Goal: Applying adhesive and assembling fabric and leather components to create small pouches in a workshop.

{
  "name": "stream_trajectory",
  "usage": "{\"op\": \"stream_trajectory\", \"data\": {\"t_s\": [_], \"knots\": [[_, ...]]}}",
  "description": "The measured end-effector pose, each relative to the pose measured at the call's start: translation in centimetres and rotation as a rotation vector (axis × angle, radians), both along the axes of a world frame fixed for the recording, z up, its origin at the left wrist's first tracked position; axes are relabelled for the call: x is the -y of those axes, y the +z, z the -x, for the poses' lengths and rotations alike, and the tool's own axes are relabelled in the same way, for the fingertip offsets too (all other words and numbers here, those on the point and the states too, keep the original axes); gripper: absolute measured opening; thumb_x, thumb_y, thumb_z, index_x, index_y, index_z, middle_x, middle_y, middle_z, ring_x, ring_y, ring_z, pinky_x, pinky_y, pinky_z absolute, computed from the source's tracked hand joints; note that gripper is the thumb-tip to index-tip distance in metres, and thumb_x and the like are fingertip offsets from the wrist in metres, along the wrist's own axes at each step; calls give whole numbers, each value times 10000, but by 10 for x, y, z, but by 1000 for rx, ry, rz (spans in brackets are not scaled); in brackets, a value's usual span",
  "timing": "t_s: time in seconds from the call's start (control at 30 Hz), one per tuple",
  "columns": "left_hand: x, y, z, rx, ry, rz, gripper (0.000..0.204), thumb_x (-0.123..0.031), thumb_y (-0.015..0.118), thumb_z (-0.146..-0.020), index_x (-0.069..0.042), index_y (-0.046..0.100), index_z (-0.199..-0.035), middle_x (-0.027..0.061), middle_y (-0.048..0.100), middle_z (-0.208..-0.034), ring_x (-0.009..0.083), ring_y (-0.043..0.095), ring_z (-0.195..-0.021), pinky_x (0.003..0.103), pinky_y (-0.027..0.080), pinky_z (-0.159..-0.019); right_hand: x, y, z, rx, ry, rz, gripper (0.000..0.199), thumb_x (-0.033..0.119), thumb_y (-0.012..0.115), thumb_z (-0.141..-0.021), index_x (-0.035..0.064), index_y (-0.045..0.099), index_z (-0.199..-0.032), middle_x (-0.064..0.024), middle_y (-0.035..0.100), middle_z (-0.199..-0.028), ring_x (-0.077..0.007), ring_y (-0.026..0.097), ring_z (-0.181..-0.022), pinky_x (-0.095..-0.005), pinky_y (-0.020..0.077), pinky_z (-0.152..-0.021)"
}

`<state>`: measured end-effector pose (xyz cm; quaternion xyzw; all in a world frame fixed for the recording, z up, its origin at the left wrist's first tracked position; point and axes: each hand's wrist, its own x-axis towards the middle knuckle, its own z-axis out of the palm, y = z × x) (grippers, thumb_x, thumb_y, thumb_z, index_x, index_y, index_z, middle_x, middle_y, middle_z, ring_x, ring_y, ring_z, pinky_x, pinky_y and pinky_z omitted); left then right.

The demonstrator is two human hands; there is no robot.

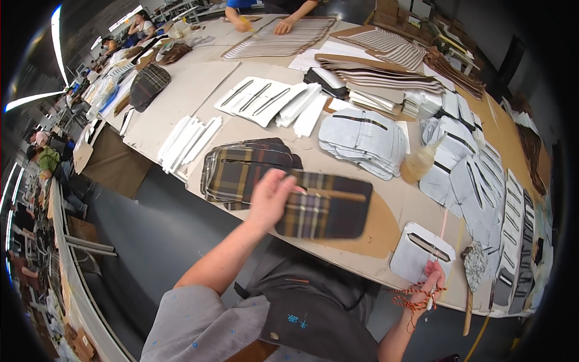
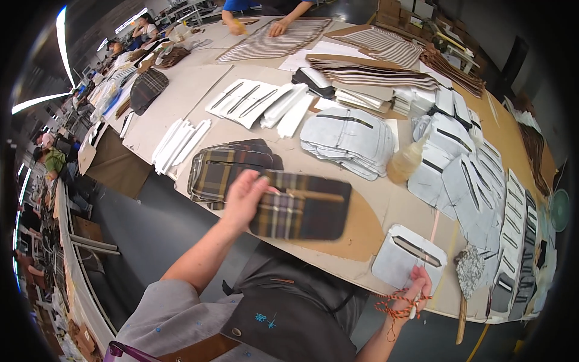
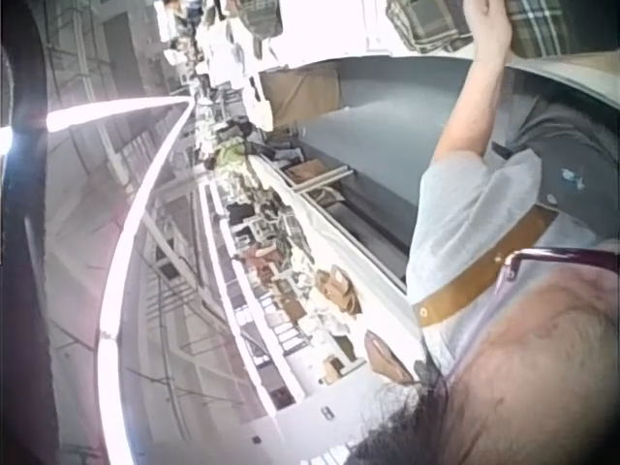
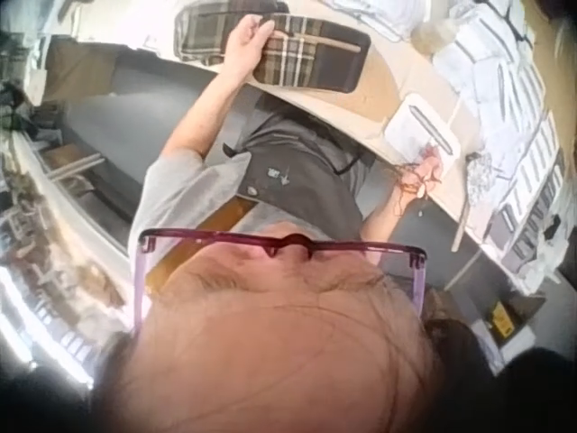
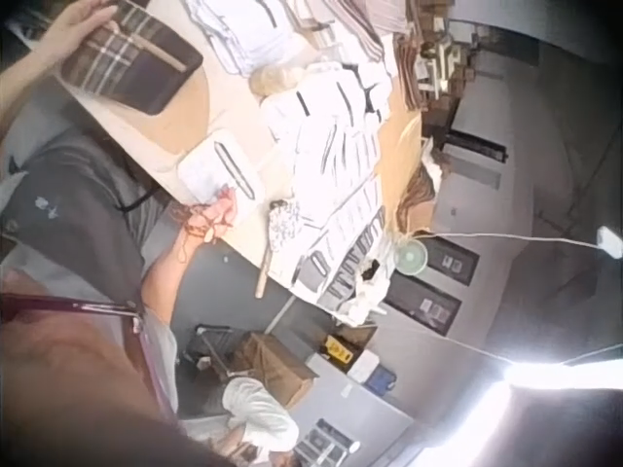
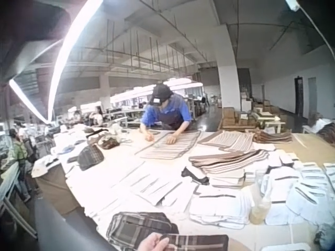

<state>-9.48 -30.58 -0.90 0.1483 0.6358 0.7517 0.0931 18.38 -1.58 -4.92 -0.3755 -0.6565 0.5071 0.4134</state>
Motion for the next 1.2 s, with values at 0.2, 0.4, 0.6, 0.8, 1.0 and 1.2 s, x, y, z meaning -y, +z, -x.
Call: {"op": "stream_trajectory", "data": {"t_s": [0.2,0.4,0.6,0.8,1.0,1.2], "knots": [[102,34,67,8,297,256,147,-147,550,-978,-3,531,-1003,74,682,-819,103,641,-758,235,497,-656,-5,-14,4,-35,3,-52,400,282,439,-1017,-78,564,-1141,-161,623,-1053,-211,572,-994,-353,433,-913],[137,27,84,-226,487,981,256,-167,627,-906,3,574,-1091,127,672,-890,231,647,-804,342,499,-696,-1,-7,2,-6,-10,-98,418,310,436,-1022,-60,576,-1158,-137,624,-1032,-194,564,-980,-337,425,-892],[-4,44,41,-805,213,633,209,-23,623,-849,-15,632,-1058,152,629,-1049,312,604,-972,363,485,-848,13,12,-3,24,-207,131,256,230,556,-967,56,630,-1139,-53,670,-1021,-83,558,-805,-219,410,-620],[-143,25,-58,-791,-792,479,152,-78,644,-857,-16,657,-996,160,648,-1070,325,613,-1008,382,497,-861,21,16,18,-104,-141,141,256,151,545,-948,-4,606,-1142,-97,664,-1021,-122,577,-888,-269,450,-798],[-234,15,-76,-977,-645,817,336,-255,732,-792,-24,646,-1021,139,621,-1052,308,587,-1007,413,485,-861,13,5,2,-220,-23,-70,274,196,575,-950,-15,596,-1123,-89,641,-1044,-122,586,-893,-245,477,-764],[-255,30,-76,-827,-764,1056,312,-291,766,-746,-46,619,-874,115,620,-933,297,609,-909,407,492,-805,9,4,-2,-240,40,-100,306,218,586,-949,-26,600,-1133,-106,630,-1038,-163,589,-973,-295,459,-867]]}}
